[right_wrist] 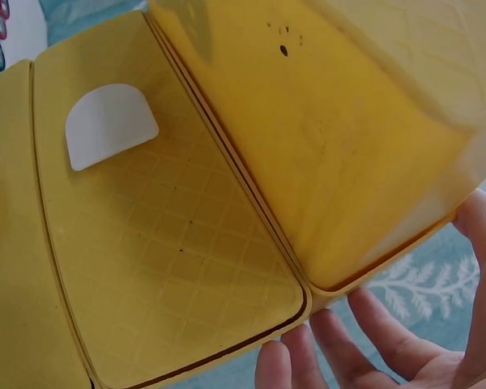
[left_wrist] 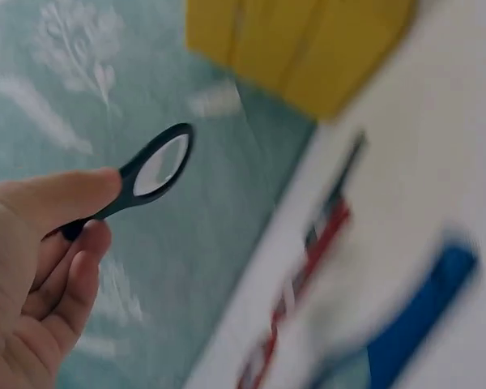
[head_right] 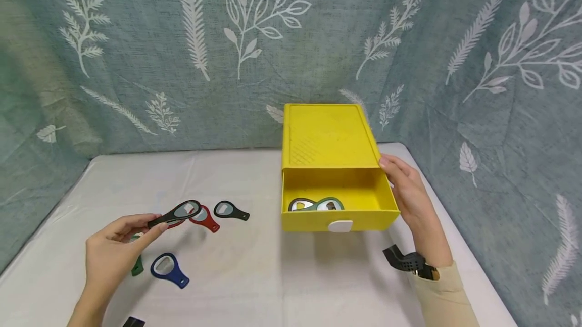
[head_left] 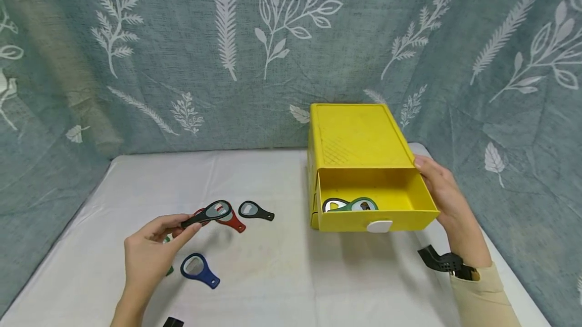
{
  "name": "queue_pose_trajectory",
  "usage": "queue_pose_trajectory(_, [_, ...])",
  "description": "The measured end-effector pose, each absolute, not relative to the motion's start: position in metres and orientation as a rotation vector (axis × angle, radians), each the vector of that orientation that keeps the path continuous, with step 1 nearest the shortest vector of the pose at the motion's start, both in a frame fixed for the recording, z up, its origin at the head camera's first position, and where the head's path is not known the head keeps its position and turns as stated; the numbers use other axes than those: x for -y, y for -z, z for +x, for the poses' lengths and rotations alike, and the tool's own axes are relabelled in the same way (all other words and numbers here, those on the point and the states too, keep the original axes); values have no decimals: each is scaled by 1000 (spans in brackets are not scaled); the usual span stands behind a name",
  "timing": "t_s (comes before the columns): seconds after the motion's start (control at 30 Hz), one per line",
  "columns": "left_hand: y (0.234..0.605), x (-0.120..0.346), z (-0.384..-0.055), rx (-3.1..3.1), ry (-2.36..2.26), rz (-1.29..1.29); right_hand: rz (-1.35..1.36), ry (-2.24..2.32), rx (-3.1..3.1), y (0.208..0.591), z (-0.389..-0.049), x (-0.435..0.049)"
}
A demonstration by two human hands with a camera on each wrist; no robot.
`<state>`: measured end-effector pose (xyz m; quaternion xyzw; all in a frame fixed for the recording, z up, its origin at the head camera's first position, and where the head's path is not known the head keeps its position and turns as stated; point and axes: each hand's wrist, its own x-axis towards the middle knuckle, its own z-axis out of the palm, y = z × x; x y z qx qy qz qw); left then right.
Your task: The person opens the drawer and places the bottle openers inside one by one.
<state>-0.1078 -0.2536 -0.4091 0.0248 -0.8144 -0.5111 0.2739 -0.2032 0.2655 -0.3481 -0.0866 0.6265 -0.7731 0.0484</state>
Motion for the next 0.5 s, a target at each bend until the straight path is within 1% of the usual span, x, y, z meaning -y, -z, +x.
queue_pose_trajectory(0.23, [366, 203, -114, 1937, 1653, 53, -199, 2358, -1941, 346, -201, -266])
queue_pose_trajectory(0.3, [355, 187, -114, 1913, 1677, -7, -173, 2364, -1931, 345, -200, -266])
queue_pose_trajectory(0.5, [333, 144, -113, 1852, 1763, -308, -148, 2367, -1919, 345, -201, -264])
